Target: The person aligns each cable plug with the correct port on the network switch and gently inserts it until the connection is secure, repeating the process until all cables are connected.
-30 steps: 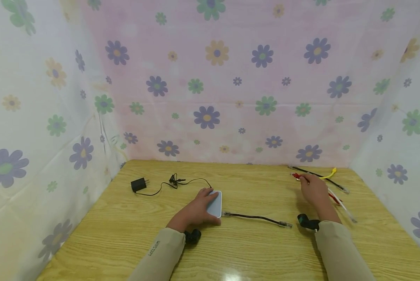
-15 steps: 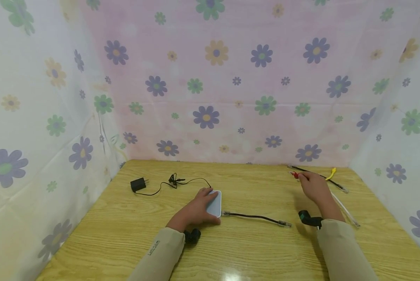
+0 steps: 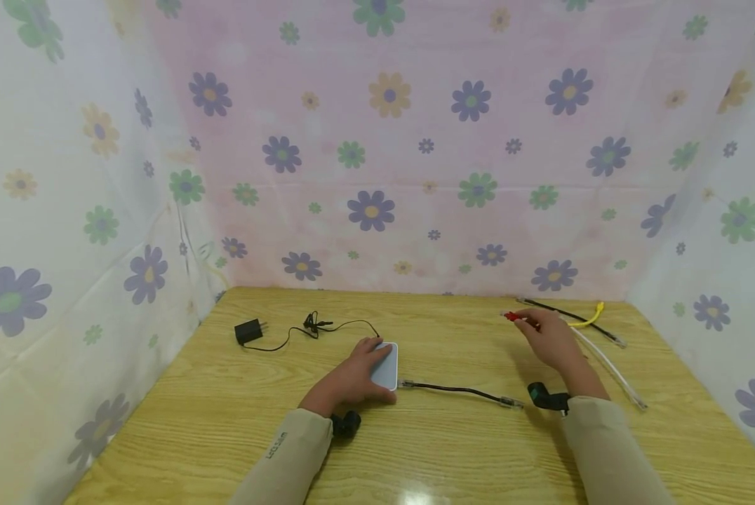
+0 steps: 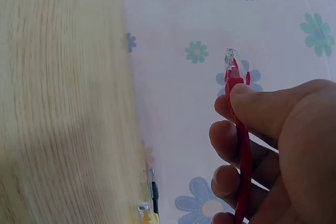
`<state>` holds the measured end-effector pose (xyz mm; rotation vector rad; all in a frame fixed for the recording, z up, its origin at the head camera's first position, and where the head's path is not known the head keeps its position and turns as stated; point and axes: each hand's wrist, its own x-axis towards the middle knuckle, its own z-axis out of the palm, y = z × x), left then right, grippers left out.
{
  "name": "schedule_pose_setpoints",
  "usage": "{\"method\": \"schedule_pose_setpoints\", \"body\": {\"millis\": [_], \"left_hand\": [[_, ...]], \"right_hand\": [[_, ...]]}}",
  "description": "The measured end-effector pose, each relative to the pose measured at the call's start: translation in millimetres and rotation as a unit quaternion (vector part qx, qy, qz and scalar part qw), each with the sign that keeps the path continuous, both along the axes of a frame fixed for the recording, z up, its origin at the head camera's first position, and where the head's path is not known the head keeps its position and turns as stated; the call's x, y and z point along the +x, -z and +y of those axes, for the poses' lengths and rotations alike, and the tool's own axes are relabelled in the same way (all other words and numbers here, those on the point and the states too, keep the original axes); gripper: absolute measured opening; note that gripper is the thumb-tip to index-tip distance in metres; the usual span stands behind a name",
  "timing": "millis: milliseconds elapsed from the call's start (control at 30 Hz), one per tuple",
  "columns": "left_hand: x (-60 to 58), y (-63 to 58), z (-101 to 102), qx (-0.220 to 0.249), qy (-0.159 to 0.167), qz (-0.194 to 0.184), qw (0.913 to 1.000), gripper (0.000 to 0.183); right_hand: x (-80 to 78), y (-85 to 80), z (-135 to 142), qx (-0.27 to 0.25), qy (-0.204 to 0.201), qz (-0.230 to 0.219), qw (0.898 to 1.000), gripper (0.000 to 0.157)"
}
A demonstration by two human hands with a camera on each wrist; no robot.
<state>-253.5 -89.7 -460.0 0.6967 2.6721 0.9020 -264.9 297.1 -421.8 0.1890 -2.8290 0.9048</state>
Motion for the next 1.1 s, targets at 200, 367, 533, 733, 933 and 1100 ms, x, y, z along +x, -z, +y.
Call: {"method": "schedule_pose_setpoints", "body": {"millis": [200,367,533,733,933,1100], "left_hand": [[0.5,-1.1,0,0.002,0.001,0.001,1.0,0.095],[1.3,-1.9,0,0.003,-0.001,-0.002,1.0,0.095],[1.7,-1.6,0,0.006,-0.001,-0.003,1.0,0.095],[1.5,-1.6,1,0.003,0.0,-0.003,1.0,0.095],[1.6,-2.9,1,-0.004,0.0,-0.004,1.0,0.095],[1.8,-2.9,1,-0.005,-0.001,-0.003,1.0,0.095]], "right_hand": [[-3.0,5.6,-8,-0.012,-0.011,-0.009,1.0,0.036],[-5.6,11.6,-17,-0.005,-0.027,-0.02,0.999,0.034],[-5.8,15.1,-26,-0.017,-0.043,-0.027,0.999,0.035],[-6.1,18.6,-33,-0.02,-0.051,-0.037,0.998,0.031],[-6.6,22.6,-41,-0.024,-0.069,-0.052,0.996,0.032],[-4.3,23.1,-47,-0.021,-0.083,-0.058,0.995,0.032]]}}
